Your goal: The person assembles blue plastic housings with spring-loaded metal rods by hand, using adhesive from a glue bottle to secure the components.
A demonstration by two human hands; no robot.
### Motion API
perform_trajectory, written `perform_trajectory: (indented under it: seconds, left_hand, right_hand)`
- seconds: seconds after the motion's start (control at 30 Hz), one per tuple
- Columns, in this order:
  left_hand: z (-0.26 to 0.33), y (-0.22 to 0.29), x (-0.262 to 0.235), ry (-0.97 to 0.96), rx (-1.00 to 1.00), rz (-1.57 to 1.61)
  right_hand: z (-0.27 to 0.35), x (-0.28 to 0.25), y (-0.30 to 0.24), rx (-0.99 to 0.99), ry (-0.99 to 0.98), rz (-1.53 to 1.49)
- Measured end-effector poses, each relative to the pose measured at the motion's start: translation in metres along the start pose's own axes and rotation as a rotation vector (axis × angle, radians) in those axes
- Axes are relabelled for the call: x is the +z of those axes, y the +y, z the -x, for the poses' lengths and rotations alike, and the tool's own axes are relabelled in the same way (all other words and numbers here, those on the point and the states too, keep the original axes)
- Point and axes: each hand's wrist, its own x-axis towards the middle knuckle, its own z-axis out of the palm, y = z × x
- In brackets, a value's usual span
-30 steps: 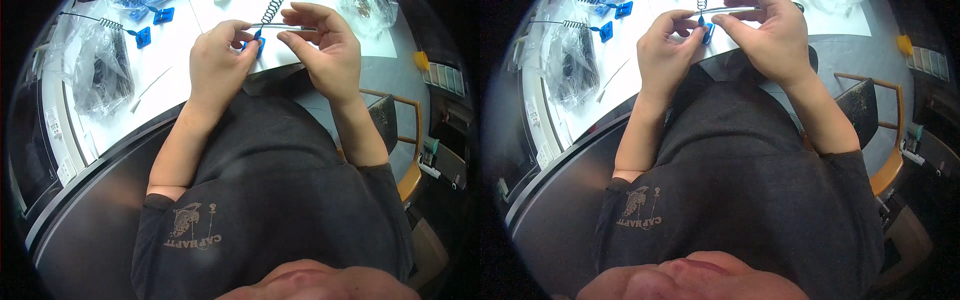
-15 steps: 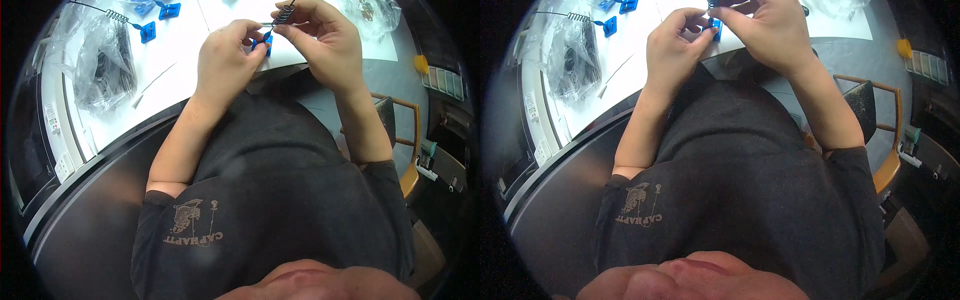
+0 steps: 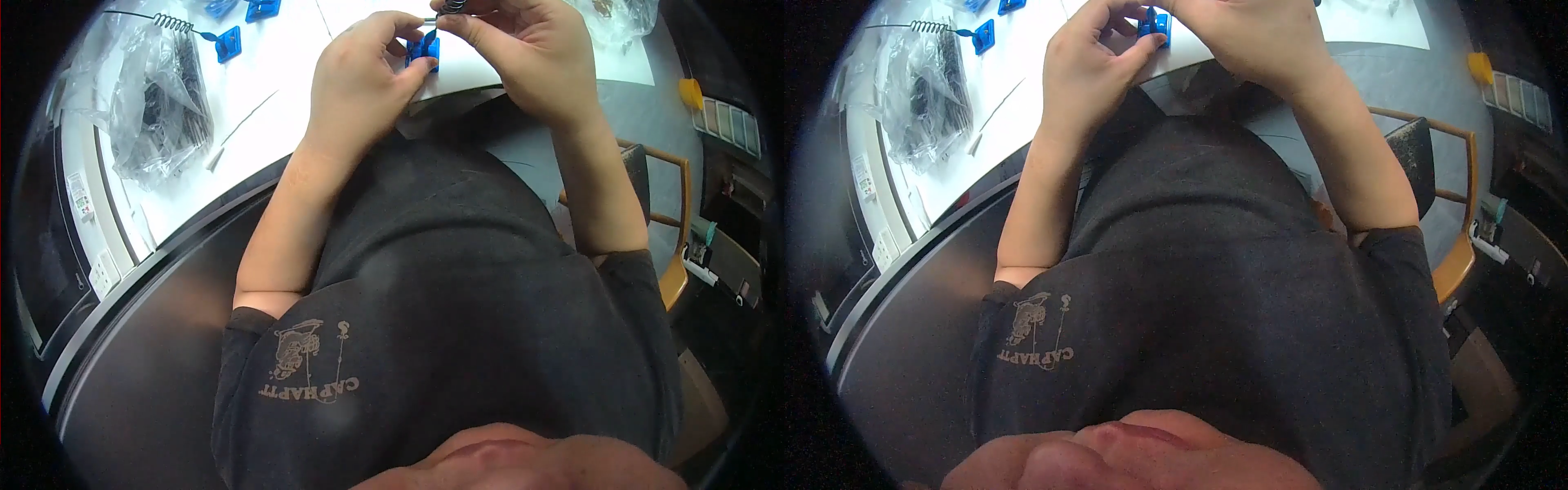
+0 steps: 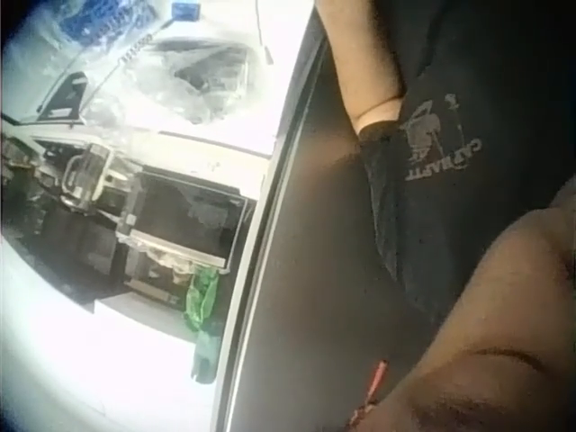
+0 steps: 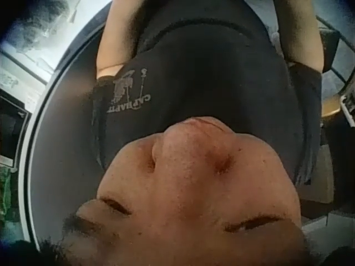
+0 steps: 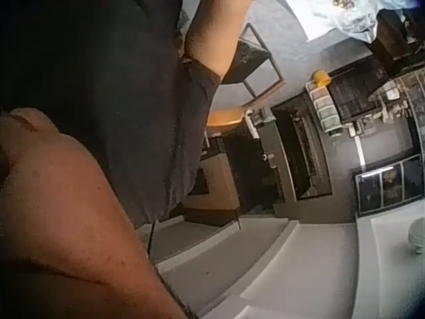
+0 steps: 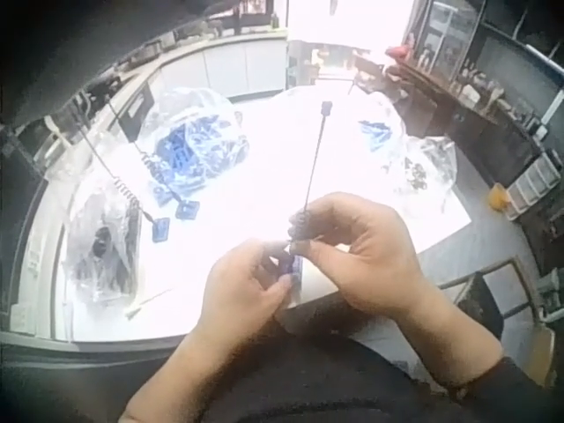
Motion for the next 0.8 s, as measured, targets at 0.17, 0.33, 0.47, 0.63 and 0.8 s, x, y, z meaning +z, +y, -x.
perform_trajectory:
  seconds: [0.17,0.33,0.47,0.63,0.8]
  left_hand:
    - [0.0,0.001,0.001,0.04,0.042,0.006]
    - [-0.011,0.024,-0.007,-0.088,-0.269,0.036]
    - [-0.009,0.022,-0.005,-0.062,-0.239,0.056]
    - [-0.011,0.027,-0.006,-0.08,-0.28,0.06]
    - [-0.011,0.026,-0.006,-0.09,-0.288,0.011]
  right_hand:
    - [0.0,0.001,-0.009,-0.008,-0.005,0.04]
    - [0.0,-0.001,-0.006,-0.067,-0.016,0.041]
    - [-0.001,-0.004,-0.012,-0.092,-0.037,0.103]
    - [-0.001,-0.005,-0.014,-0.099,-0.039,0.151]
    - [-0.003,-0.005,-0.01,-0.101,-0.054,0.142]
